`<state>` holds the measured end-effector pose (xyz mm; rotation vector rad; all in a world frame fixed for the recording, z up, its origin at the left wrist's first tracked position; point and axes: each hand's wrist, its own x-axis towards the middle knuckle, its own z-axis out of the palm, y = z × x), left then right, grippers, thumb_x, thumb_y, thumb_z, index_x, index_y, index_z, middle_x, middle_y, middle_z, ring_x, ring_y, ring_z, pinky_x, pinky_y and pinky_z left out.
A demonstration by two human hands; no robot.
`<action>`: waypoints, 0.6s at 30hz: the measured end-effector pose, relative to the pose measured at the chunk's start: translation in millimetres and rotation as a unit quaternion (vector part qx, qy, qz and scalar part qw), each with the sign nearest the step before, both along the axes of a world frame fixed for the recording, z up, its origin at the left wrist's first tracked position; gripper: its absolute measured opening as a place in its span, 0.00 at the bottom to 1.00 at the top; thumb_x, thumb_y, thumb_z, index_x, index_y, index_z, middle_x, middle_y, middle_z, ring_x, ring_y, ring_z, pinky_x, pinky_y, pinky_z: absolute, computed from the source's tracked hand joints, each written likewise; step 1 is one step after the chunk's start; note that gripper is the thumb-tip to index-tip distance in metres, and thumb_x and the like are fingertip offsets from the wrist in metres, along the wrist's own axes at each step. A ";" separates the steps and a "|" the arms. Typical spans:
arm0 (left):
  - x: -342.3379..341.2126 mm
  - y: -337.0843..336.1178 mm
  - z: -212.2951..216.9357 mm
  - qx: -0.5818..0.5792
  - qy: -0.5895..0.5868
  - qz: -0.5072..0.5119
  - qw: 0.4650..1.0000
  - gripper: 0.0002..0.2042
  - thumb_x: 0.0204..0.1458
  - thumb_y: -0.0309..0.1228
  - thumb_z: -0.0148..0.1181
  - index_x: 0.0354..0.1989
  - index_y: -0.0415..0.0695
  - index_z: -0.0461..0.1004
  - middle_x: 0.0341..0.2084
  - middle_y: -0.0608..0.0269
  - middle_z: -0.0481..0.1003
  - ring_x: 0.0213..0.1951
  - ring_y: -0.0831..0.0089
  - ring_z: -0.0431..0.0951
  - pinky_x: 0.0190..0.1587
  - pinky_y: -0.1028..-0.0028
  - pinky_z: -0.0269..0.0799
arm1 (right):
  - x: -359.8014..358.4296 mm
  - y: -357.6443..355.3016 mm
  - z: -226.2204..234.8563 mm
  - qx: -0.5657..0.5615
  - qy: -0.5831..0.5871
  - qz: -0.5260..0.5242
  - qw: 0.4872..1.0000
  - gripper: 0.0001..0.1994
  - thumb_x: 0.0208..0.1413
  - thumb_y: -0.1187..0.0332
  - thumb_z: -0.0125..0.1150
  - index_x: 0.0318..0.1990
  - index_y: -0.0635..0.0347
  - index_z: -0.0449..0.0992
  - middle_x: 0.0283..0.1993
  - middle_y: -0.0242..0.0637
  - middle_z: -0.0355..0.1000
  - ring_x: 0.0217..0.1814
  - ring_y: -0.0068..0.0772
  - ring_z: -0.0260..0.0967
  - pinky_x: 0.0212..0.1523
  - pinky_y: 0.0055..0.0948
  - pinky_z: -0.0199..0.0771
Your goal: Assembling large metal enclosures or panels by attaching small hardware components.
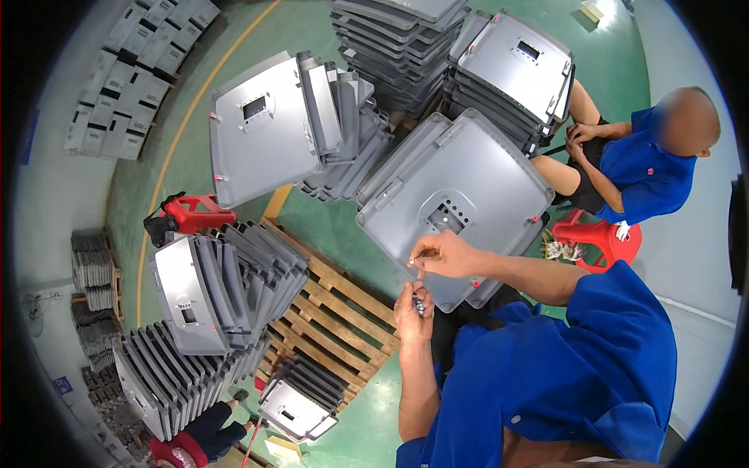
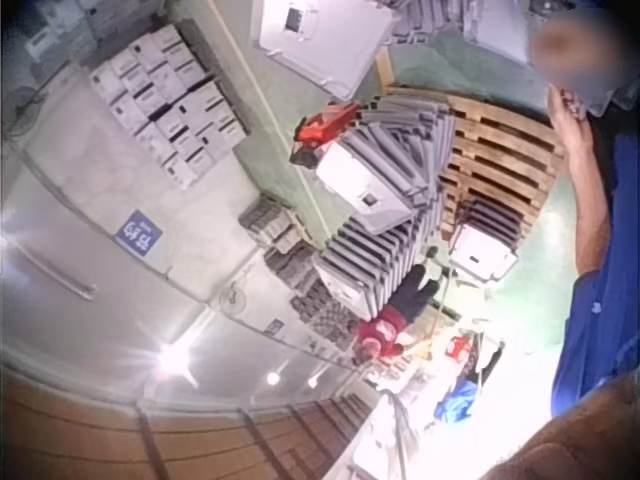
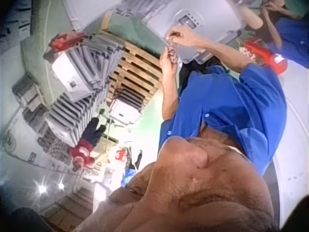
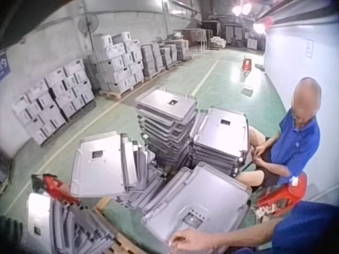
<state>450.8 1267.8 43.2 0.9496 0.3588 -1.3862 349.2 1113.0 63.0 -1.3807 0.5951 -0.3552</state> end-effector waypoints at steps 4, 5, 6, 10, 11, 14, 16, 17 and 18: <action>2.3 5.6 -6.1 0.008 0.015 0.004 1.000 0.14 0.60 0.40 0.55 0.37 0.39 0.70 0.21 0.67 0.64 0.22 0.78 0.62 0.17 0.83 0.52 | 2.4 -4.0 -9.4 0.097 -0.032 0.010 0.995 0.04 0.52 0.77 0.58 0.36 0.67 0.75 0.33 0.38 0.77 0.32 0.25 0.76 0.36 0.26 0.76; 2.4 6.6 -7.4 0.009 0.018 0.005 1.000 0.14 0.60 0.40 0.55 0.36 0.39 0.70 0.21 0.67 0.64 0.22 0.78 0.62 0.17 0.83 0.52 | 3.4 -5.7 -11.2 0.107 -0.040 0.002 0.993 0.04 0.52 0.77 0.58 0.35 0.67 0.75 0.33 0.38 0.77 0.33 0.25 0.76 0.37 0.26 0.76; 1.9 8.0 -8.8 0.016 0.015 0.005 1.000 0.14 0.60 0.40 0.55 0.36 0.39 0.70 0.21 0.67 0.64 0.23 0.78 0.62 0.18 0.83 0.52 | 4.8 -8.0 -13.5 0.117 -0.047 -0.005 0.992 0.04 0.51 0.77 0.58 0.35 0.67 0.75 0.33 0.38 0.76 0.34 0.24 0.75 0.37 0.25 0.76; 1.8 12.2 -14.5 0.014 0.017 0.011 1.000 0.14 0.60 0.40 0.56 0.36 0.40 0.69 0.21 0.68 0.63 0.23 0.78 0.62 0.18 0.82 0.53 | 18.4 -33.3 -45.6 0.067 -0.025 -0.077 0.994 0.08 0.50 0.75 0.61 0.37 0.68 0.76 0.34 0.38 0.76 0.38 0.26 0.74 0.39 0.26 0.75; 2.4 15.2 -16.9 0.005 0.023 0.017 1.000 0.14 0.60 0.40 0.56 0.35 0.40 0.69 0.21 0.68 0.63 0.23 0.78 0.62 0.18 0.82 0.53 | 26.6 -40.4 -48.2 0.034 0.011 -0.093 0.995 0.09 0.50 0.75 0.62 0.38 0.68 0.76 0.34 0.38 0.76 0.38 0.26 0.74 0.40 0.26 0.75; 6.2 24.8 -27.9 0.017 0.041 0.032 0.998 0.14 0.60 0.41 0.56 0.34 0.41 0.69 0.21 0.69 0.62 0.23 0.78 0.62 0.18 0.82 0.53 | 64.6 -46.0 -58.4 -0.057 0.044 -0.063 0.995 0.11 0.48 0.72 0.65 0.39 0.66 0.78 0.33 0.38 0.77 0.36 0.29 0.74 0.40 0.29 0.74; 8.5 31.7 -31.8 0.024 0.049 0.051 0.997 0.13 0.60 0.41 0.56 0.33 0.43 0.69 0.21 0.69 0.62 0.22 0.79 0.62 0.17 0.82 0.53 | 96.1 -30.5 -60.7 -0.091 0.029 0.000 0.995 0.09 0.48 0.71 0.65 0.37 0.65 0.78 0.32 0.39 0.78 0.35 0.29 0.73 0.39 0.29 0.74; 9.5 35.8 -33.3 0.028 0.052 0.063 0.996 0.13 0.59 0.41 0.56 0.32 0.43 0.69 0.21 0.70 0.62 0.22 0.79 0.61 0.17 0.82 0.52 | 103.4 -22.9 -65.8 -0.097 0.029 0.020 0.995 0.09 0.48 0.71 0.66 0.37 0.64 0.78 0.32 0.39 0.78 0.34 0.29 0.73 0.38 0.29 0.74; 7.7 37.1 -36.6 0.016 0.065 0.062 0.996 0.11 0.59 0.38 0.56 0.32 0.44 0.69 0.20 0.70 0.63 0.21 0.80 0.62 0.17 0.82 0.52 | 110.6 -16.0 -69.5 -0.104 0.029 0.041 0.993 0.09 0.47 0.71 0.67 0.36 0.64 0.78 0.32 0.40 0.78 0.33 0.29 0.73 0.37 0.29 0.73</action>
